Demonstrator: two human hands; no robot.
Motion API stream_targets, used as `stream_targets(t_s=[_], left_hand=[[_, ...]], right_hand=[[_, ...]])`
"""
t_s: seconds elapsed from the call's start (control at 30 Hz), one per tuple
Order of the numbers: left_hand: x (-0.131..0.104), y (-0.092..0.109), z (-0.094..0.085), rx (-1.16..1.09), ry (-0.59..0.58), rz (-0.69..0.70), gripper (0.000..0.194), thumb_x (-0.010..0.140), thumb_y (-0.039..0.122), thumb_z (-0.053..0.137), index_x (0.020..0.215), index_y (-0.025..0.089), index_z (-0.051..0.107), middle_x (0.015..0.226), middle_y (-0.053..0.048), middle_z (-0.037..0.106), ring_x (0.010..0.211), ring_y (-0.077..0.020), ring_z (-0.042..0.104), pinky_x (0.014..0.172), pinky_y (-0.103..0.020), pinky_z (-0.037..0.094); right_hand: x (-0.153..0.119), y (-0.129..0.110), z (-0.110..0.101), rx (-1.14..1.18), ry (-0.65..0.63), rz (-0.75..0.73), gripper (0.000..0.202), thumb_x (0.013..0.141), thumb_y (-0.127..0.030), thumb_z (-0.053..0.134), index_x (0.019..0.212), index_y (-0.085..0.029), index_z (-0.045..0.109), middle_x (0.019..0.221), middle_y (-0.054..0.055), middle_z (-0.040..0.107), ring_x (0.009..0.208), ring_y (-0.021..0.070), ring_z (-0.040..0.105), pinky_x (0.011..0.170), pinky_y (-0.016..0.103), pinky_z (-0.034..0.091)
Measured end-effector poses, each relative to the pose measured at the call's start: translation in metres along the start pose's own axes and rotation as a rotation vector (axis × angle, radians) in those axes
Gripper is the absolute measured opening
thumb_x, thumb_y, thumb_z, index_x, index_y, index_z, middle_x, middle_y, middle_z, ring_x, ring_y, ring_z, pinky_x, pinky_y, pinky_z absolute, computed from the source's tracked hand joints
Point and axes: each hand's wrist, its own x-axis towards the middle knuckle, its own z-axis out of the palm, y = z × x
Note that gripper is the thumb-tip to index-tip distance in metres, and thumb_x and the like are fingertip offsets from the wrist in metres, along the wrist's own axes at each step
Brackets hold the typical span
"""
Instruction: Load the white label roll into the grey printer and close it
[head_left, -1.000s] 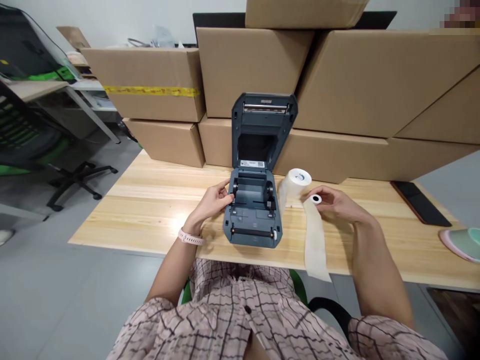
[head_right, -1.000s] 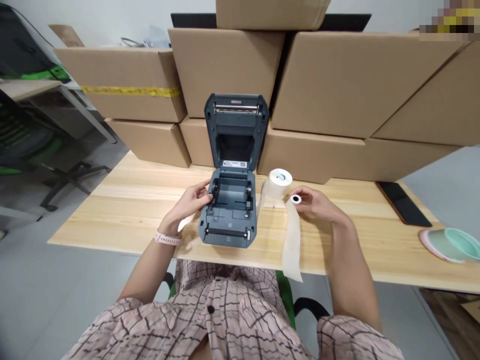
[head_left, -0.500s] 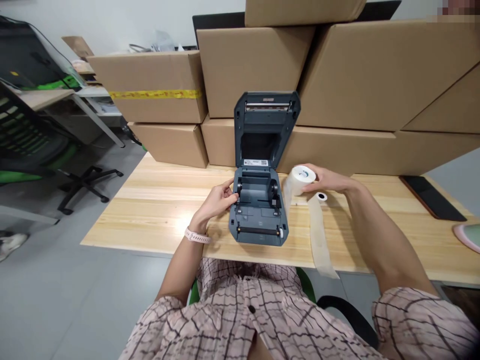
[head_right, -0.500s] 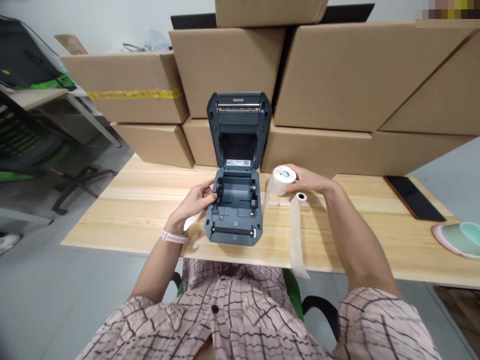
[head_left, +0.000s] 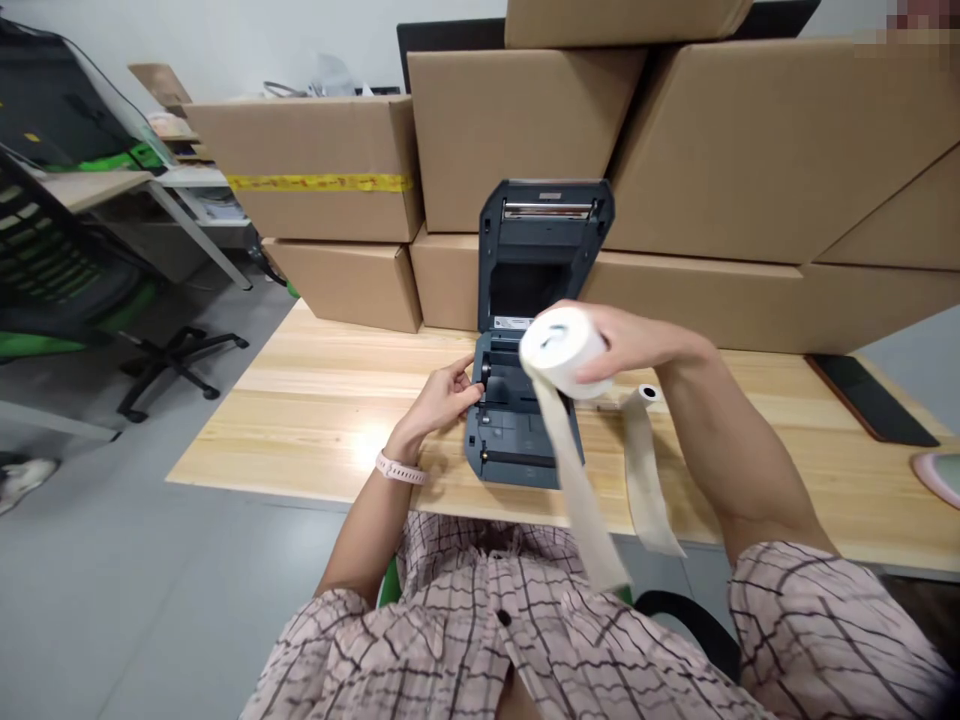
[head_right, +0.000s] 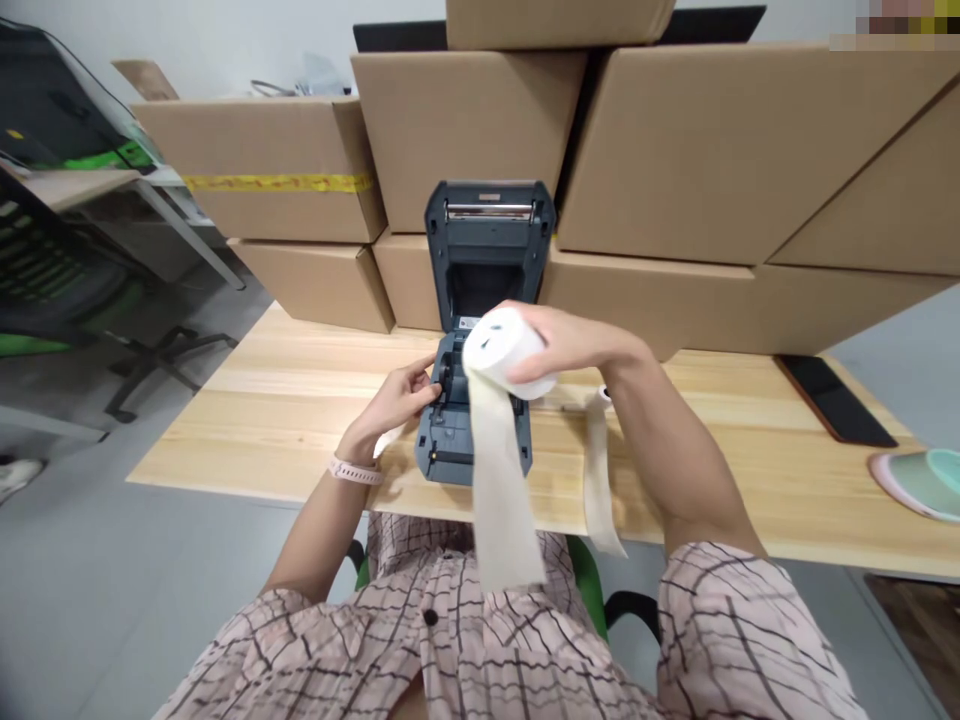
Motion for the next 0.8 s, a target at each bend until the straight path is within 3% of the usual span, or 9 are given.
stream_targets(t_s=[0.1,0.2,0.43,0.53,0.67,0.8], left_hand=[[0.000,-0.001,0.001,-0.020,0.003,0.012,0.074,0.084,0.026,0.066,0.154,0.008,0.049,0.061,0.010,0.046,0.051,-0.0068,0.043,0.050,-0.020,0.031],[0.000,-0.001,0.001,-0.031,0.010,0.007,0.074,0.084,0.026,0.066,0.154,0.007,0.049,0.061,0.010,0.046,0.050,-0.0067,0.043,0.050,-0.020,0.032],[0.001,-0.002,0.000,-0.025,-0.012,0.026,0.071,0.084,0.024,0.064,0.152,0.008,0.052,0.060,0.010,0.046,0.049,-0.0068,0.044,0.049,-0.020,0.032],[0.001,-0.003,0.000,-0.008,-0.004,0.037,0.070,0.084,0.024,0.064,0.151,0.008,0.052,0.060,0.010,0.047,0.050,-0.0069,0.044,0.049,-0.019,0.032],[0.000,-0.002,0.000,0.009,0.002,0.028,0.069,0.085,0.026,0.064,0.151,0.009,0.053,0.062,0.009,0.047,0.053,-0.0075,0.044,0.050,-0.020,0.033],[-0.001,0.000,0.000,0.018,-0.006,0.040,0.065,0.085,0.027,0.064,0.147,0.010,0.057,0.063,0.009,0.046,0.054,-0.0075,0.043,0.052,-0.020,0.032]], right_hand=[[0.031,-0.023,0.019,-0.358,-0.186,0.079,0.064,0.072,-0.059,0.080,0.121,-0.021,0.062,0.120,0.010,0.073,0.104,0.0303,0.069,0.086,0.038,0.053],[0.049,-0.027,0.037,-0.544,-0.263,0.179,0.065,0.074,-0.059,0.076,0.123,-0.019,0.061,0.121,0.013,0.073,0.104,0.0332,0.069,0.086,0.040,0.053],[0.063,-0.008,0.059,-0.612,-0.348,0.249,0.075,0.075,-0.060,0.076,0.132,-0.014,0.061,0.124,0.019,0.073,0.112,0.0411,0.069,0.092,0.050,0.054],[0.050,-0.008,0.062,-0.601,-0.297,0.189,0.074,0.084,-0.058,0.071,0.142,-0.016,0.057,0.140,0.019,0.067,0.126,0.0400,0.064,0.102,0.051,0.051],[0.006,-0.022,0.069,-0.561,-0.120,-0.059,0.062,0.100,-0.054,0.055,0.154,-0.023,0.051,0.157,0.013,0.055,0.143,0.0352,0.052,0.117,0.052,0.043],[-0.042,-0.034,0.092,-0.477,-0.190,-0.142,0.061,0.106,-0.058,0.044,0.155,-0.023,0.053,0.164,0.010,0.047,0.153,0.0325,0.043,0.124,0.054,0.037]])
